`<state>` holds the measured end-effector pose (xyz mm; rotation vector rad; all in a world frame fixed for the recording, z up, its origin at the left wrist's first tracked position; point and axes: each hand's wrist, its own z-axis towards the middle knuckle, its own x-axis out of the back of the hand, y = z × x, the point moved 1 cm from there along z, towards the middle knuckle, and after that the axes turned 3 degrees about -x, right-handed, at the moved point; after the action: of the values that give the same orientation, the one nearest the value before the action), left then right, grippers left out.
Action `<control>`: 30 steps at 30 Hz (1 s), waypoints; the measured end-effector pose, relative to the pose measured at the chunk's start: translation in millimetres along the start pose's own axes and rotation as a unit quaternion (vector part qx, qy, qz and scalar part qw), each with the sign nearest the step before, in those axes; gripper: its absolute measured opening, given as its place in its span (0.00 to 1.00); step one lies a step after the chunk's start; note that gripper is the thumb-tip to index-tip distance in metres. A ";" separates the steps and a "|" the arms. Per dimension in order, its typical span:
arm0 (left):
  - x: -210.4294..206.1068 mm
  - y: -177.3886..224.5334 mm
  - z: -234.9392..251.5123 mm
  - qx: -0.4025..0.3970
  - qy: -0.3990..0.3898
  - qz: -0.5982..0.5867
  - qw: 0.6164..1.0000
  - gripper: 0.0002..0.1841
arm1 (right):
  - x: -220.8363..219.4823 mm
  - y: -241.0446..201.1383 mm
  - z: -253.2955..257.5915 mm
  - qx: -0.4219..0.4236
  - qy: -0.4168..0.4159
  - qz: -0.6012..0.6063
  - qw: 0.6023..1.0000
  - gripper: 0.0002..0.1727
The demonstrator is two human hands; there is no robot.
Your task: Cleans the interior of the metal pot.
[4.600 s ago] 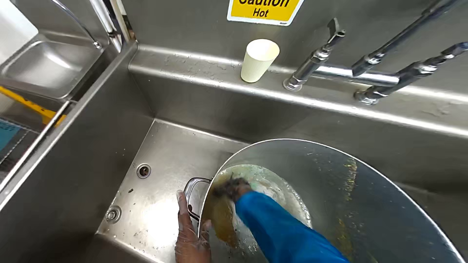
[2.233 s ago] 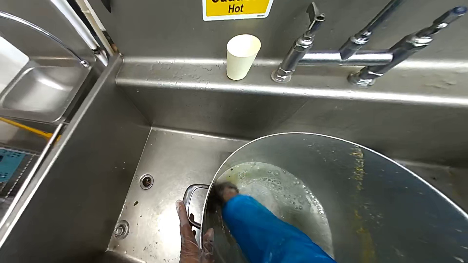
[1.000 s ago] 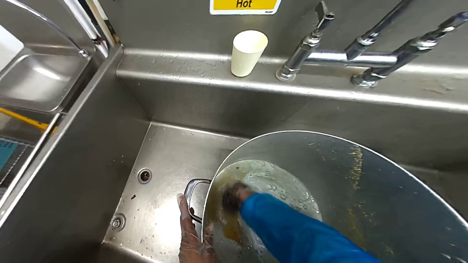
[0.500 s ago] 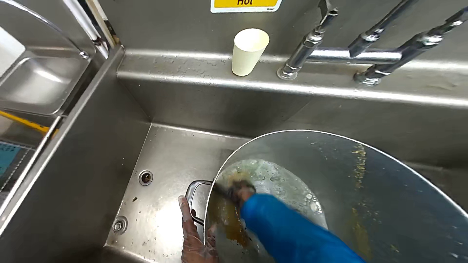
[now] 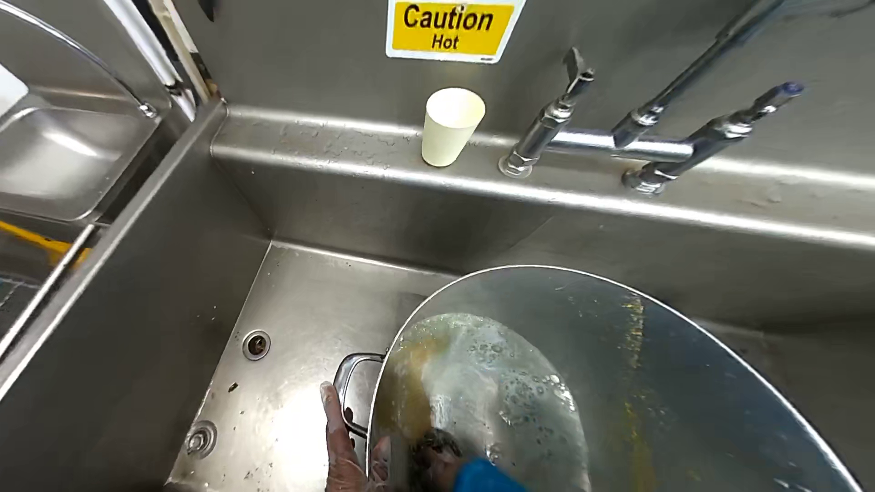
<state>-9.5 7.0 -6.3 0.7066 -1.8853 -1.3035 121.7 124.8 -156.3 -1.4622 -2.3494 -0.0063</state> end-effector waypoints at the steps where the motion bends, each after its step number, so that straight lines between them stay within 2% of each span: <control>1: 0.3 -1.2 -2.4 0.001 -0.001 0.001 1.000 0.53 | 3.7 -0.1 -2.7 0.000 -0.024 -0.023 0.999 0.31; 5: 1.4 -3.3 -0.8 0.002 0.001 0.003 1.000 0.53 | 111.8 -15.8 49.8 -0.022 0.105 -0.011 0.994 0.28; 6: 0.2 -3.3 -2.3 0.004 -0.002 0.004 1.000 0.54 | 122.0 -13.5 63.5 -0.036 0.110 0.004 0.993 0.29; 7: 1.0 -3.5 -2.1 0.004 -0.005 0.003 1.000 0.54 | 111.3 -16.1 64.6 -0.039 0.111 0.031 0.993 0.30; 9: 3.9 -2.2 -0.9 0.008 -0.007 -0.001 1.000 0.53 | 40.7 -21.3 39.0 -0.023 0.110 0.095 0.989 0.29; 11: 2.4 -0.5 -1.3 0.008 -0.003 0.015 1.000 0.52 | -16.0 -10.5 3.6 0.019 0.015 0.012 1.000 0.28; 12: 1.7 -0.1 -2.8 0.011 -0.005 0.024 1.000 0.51 | -19.8 -4.9 -2.4 0.027 -0.035 -0.046 0.998 0.29; 13: 1.1 0.2 -3.0 0.013 -0.007 0.028 0.999 0.51 | -6.2 -4.6 0.4 0.028 -0.042 -0.070 0.996 0.29; 15: 3.5 0.8 -2.3 0.024 -0.009 0.037 0.999 0.52 | 49.7 -15.6 20.1 0.015 0.030 -0.067 0.997 0.28; 17: 1.5 1.4 -3.8 0.033 -0.001 0.043 0.999 0.52 | 106.6 -16.6 46.6 -0.019 0.087 -0.017 0.996 0.28; 18: 0.6 1.0 -4.1 0.031 0.001 0.042 0.999 0.53 | 116.1 -16.0 54.4 -0.034 0.098 0.010 0.995 0.28; 19: 1.3 0.2 -3.3 0.026 -0.002 0.038 0.999 0.53 | 103.5 -18.5 55.3 -0.045 0.107 0.043 0.992 0.29; 21: 1.9 -0.5 -2.6 0.022 -0.006 0.026 0.999 0.53 | 37.9 -20.7 32.7 -0.038 0.089 0.060 0.994 0.30; 23: 2.5 0.0 -1.5 0.024 -0.002 0.020 1.000 0.53 | -9.2 -15.1 6.3 0.004 -0.010 -0.033 0.999 0.29; 24: 1.3 0.0 -2.8 0.027 -0.004 0.019 0.999 0.53 | -11.5 -9.5 4.9 0.019 -0.042 -0.077 0.996 0.29; 25: 0.4 0.2 -2.8 0.028 -0.008 0.022 0.999 0.52 | 3.8 -8.6 9.3 0.024 -0.035 -0.094 0.995 0.29; 27: 2.5 1.0 -1.6 0.029 -0.011 0.032 0.999 0.52 | 64.6 -13.0 34.1 0.012 0.065 -0.061 0.996 0.28; 29: 0.8 1.8 -2.0 0.030 -0.007 0.030 0.999 0.52 | 128.9 -5.1 66.6 -0.036 0.143 0.068 0.987 0.28; 30: 0.2 1.1 -0.5 0.025 -0.005 0.031 0.999 0.52 | 138.3 2.5 83.0 -0.056 0.164 0.129 0.976 0.29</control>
<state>-9.2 7.0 -5.1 0.6627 -1.9396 -1.2263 44.2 262.0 -190.7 -1.6654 -1.9124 -0.2940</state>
